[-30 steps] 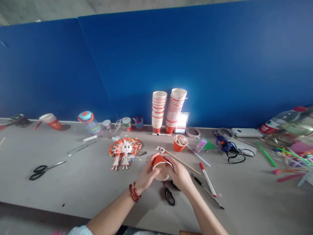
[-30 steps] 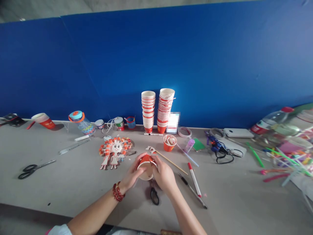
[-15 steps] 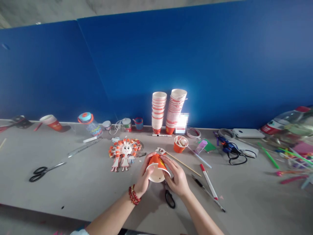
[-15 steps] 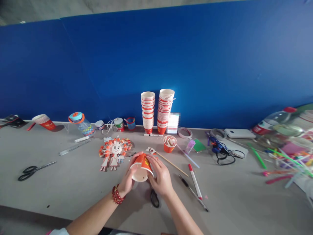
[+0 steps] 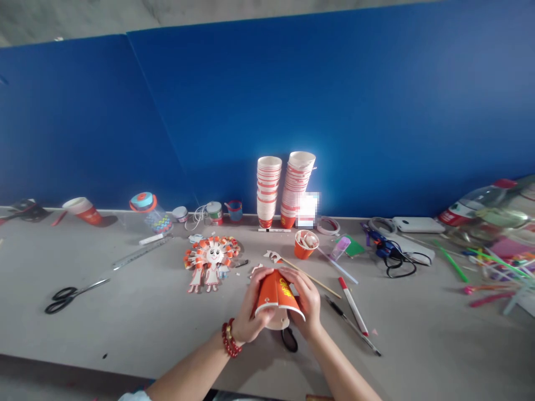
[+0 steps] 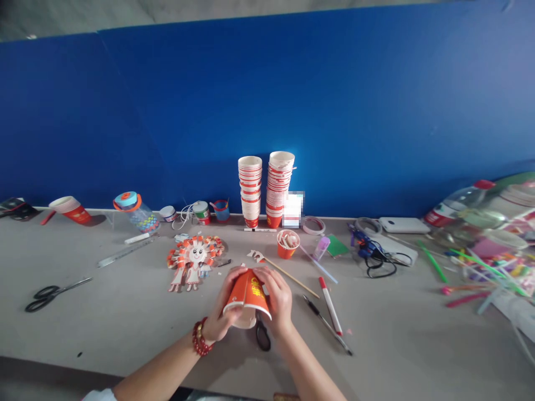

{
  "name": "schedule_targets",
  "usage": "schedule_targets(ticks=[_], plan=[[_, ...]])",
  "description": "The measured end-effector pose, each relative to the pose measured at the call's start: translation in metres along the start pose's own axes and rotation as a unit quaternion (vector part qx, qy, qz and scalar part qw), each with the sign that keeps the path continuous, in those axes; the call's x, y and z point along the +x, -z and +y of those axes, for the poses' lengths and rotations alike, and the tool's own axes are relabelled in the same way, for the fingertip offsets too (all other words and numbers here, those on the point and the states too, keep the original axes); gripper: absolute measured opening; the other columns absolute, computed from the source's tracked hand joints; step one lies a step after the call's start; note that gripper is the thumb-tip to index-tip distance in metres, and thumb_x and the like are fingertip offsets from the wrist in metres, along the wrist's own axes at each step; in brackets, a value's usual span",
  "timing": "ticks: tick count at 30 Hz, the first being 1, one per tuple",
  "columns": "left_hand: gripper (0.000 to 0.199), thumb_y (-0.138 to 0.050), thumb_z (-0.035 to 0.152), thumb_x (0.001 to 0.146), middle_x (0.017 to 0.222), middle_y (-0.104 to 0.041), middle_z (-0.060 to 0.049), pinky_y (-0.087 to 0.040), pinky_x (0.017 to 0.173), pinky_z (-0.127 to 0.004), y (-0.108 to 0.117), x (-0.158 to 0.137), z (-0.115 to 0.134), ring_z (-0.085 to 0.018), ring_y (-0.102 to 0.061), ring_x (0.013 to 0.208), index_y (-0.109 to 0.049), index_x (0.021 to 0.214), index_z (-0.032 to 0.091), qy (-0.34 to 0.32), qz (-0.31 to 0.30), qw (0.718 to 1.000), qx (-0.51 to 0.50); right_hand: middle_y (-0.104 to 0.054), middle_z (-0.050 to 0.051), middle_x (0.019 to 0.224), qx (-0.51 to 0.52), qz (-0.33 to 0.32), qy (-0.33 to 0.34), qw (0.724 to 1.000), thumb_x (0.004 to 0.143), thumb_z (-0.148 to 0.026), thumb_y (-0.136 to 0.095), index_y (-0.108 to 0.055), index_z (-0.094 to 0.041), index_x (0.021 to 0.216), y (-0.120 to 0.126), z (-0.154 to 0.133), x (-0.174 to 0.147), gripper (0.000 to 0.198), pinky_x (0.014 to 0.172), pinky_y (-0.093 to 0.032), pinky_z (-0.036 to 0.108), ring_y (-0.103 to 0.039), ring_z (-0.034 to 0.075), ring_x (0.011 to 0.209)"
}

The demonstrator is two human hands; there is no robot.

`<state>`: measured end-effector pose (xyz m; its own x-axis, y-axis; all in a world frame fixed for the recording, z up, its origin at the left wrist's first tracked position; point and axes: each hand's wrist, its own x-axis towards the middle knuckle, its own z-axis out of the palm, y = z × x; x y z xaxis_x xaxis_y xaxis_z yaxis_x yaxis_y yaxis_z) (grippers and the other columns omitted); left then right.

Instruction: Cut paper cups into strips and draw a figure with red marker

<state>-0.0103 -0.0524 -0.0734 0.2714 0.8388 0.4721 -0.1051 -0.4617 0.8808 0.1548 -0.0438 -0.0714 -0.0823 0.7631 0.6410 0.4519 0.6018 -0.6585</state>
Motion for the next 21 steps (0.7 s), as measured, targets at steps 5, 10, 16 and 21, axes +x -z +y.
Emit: schedule_targets(ticks=[5,10,16,21], plan=[[0.057,-0.055,0.039,0.087,0.141,-0.042,-0.011,-0.021,0.114,-0.055,0.0021,0.0004,0.0042,-0.036,-0.031,0.135,-0.041,0.14,0.025,-0.024,-0.014,0.999,0.035,-0.068,0.012,0.107,0.014,0.001,-0.019,1.0,0.089,-0.043,-0.055,-0.064,-0.021,0.11,0.0007,-0.0039,0.0015,0.031,0.087,-0.052,0.041,-0.065,0.029,0.1],[0.057,-0.056,0.043,0.085,0.138,-0.044,-0.012,-0.022,0.114,-0.055,0.0001,0.0032,0.0065,-0.037,-0.033,0.134,-0.045,0.138,0.024,-0.016,-0.015,1.0,0.01,-0.069,0.012,0.102,0.017,0.017,-0.025,0.999,0.088,-0.042,-0.054,-0.064,-0.021,0.107,-0.0005,-0.003,-0.0003,0.03,0.083,-0.053,0.041,-0.066,0.029,0.095],[0.058,-0.055,0.046,0.085,0.135,-0.047,-0.013,-0.023,0.113,-0.055,-0.0005,0.0062,0.0095,-0.037,-0.037,0.13,-0.045,0.138,0.024,-0.019,-0.027,0.999,-0.001,-0.068,0.009,0.099,0.018,0.028,-0.03,0.999,0.087,-0.033,-0.054,-0.062,-0.023,0.108,-0.0034,0.0032,-0.0042,0.024,0.082,-0.052,0.039,-0.065,0.027,0.092],[0.059,-0.053,0.05,0.086,0.135,-0.047,-0.014,-0.025,0.112,-0.054,0.0003,0.0058,0.0096,-0.037,-0.038,0.13,-0.046,0.138,0.023,-0.018,-0.028,0.999,-0.01,-0.067,0.01,0.101,0.035,0.011,-0.021,0.999,0.088,-0.039,-0.055,-0.063,-0.021,0.11,-0.002,0.0004,-0.0009,0.029,0.08,-0.053,0.038,-0.066,0.027,0.09]])
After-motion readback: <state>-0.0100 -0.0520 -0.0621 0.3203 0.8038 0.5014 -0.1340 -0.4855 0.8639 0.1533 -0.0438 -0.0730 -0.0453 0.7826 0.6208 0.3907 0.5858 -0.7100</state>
